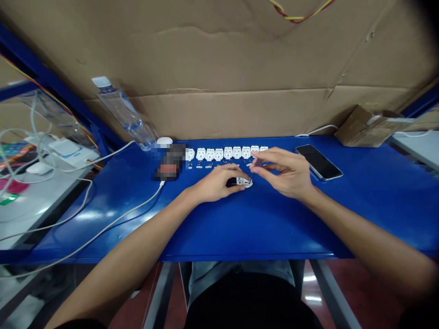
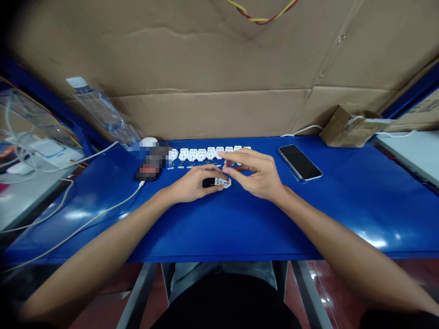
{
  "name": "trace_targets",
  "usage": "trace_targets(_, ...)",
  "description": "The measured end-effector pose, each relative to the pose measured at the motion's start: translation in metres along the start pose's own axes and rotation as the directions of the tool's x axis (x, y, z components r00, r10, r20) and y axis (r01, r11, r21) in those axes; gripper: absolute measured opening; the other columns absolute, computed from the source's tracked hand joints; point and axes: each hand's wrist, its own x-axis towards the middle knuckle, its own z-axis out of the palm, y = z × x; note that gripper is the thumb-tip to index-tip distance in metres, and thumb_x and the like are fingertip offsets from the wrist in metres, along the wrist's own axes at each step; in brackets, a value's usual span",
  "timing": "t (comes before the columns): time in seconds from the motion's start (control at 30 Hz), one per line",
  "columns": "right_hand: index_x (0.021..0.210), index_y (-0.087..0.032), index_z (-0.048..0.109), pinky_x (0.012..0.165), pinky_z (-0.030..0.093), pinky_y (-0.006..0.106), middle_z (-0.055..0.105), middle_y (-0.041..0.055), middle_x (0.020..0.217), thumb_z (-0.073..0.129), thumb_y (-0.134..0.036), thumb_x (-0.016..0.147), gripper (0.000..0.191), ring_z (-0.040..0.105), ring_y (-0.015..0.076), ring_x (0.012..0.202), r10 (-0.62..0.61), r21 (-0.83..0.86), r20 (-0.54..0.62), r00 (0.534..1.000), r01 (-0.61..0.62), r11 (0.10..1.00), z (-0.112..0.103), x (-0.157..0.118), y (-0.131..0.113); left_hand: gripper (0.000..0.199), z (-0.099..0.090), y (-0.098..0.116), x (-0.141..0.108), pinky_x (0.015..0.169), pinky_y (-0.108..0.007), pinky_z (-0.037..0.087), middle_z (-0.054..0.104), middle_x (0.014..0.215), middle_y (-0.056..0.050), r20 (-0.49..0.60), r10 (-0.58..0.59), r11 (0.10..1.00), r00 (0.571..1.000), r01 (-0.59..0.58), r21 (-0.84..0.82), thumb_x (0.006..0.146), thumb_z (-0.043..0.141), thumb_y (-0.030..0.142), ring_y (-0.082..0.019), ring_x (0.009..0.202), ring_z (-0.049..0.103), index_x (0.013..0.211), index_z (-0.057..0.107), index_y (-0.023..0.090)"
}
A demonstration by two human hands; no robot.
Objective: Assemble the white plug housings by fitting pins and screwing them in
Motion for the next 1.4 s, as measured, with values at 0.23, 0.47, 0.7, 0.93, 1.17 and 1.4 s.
trace_targets(0.23, 0.15, -0.039, 0.076, 0.09, 0.08, 0.04, 0.081, 0.0043, 0.135, 0.084, -0.028, 0.103, 0.048, 0.085, 0.024, 0.114, 0.072, 0.037, 0.065, 0.995, -0.074, 0.997, -0.0011, 0.0004, 0.0012, 0.021, -0.0005, 0.0001, -0.0002, 0.115, -0.048, 0.062, 0.084, 0.131, -0.009, 0.002, 0.002, 1.0, 1.0, -0.002, 0.023, 0.108, 0.081, 0.027, -0.028, 0.126, 0.078, 0.129, 0.085, 0.024)
trace_targets(0.47, 0.161, -0.039, 0.065, 0.1, 0.078, 0.044, 0.082, 0.005, 0.134, 0.076, -0.023, 0.106, 0.058, 0.086, 0.0252, 0.117, 0.099, 0.076, 0.115, 0.988, -0.108, 0.991, -0.0024, 0.0, 0.0027, 0.023, 0.0007, -0.0029, -0.0003, 0.115, -0.047, 0.061, 0.083, 0.134, -0.009, 0.01, -0.008, 1.0, 1.0, 0.008, -0.006, 0.108, 0.082, 0.026, -0.027, 0.127, 0.077, 0.13, 0.084, 0.024)
trace_targets(0.7, 0.159, -0.04, 0.07, 0.094, 0.079, 0.042, 0.085, 0.0027, 0.133, 0.079, -0.024, 0.105, 0.056, 0.088, 0.0235, 0.109, 0.081, 0.01, 0.089, 0.993, -0.082, 0.997, -0.0028, -0.0015, 0.0045, 0.023, 0.0005, -0.0023, -0.0002, 0.114, -0.046, 0.061, 0.083, 0.131, -0.01, 0.008, 0.003, 1.0, 1.0, -0.003, 0.011, 0.108, 0.081, 0.026, -0.027, 0.125, 0.078, 0.131, 0.084, 0.023)
trace_targets(0.93, 0.156, -0.04, 0.072, 0.087, 0.079, 0.039, 0.083, 0.0039, 0.13, 0.082, -0.031, 0.105, 0.052, 0.085, 0.0251, 0.112, 0.107, -0.015, 0.131, 0.986, -0.106, 0.994, -0.0057, 0.0005, 0.0007, 0.022, 0.0006, -0.0025, 0.0005, 0.115, -0.047, 0.061, 0.083, 0.131, -0.01, 0.011, 0.003, 1.0, 1.0, -0.003, 0.021, 0.108, 0.081, 0.024, -0.028, 0.126, 0.078, 0.13, 0.084, 0.022)
trace_targets(1.17, 0.165, -0.043, 0.059, 0.101, 0.077, 0.044, 0.078, 0.0048, 0.146, 0.067, -0.027, 0.114, 0.055, 0.084, 0.0265, 0.125, 0.143, 0.087, 0.213, 0.967, -0.164, 0.983, -0.0069, 0.0025, -0.002, 0.022, 0.0002, -0.0019, 0.0001, 0.117, -0.048, 0.061, 0.083, 0.135, -0.009, 0.011, 0.002, 1.0, 1.0, -0.002, -0.003, 0.108, 0.081, 0.023, -0.028, 0.13, 0.077, 0.129, 0.085, 0.024)
trace_targets(1.4, 0.161, -0.039, 0.062, 0.098, 0.077, 0.042, 0.082, 0.0029, 0.128, 0.069, -0.032, 0.114, 0.048, 0.088, 0.0221, 0.107, 0.169, 0.101, 0.229, 0.959, -0.196, 0.975, -0.007, 0.0033, -0.0041, 0.024, 0.0014, -0.0036, -0.0001, 0.111, -0.046, 0.062, 0.083, 0.13, -0.01, 0.004, -0.006, 1.0, 1.0, 0.006, 0.013, 0.108, 0.082, 0.026, -0.027, 0.121, 0.078, 0.132, 0.085, 0.024)
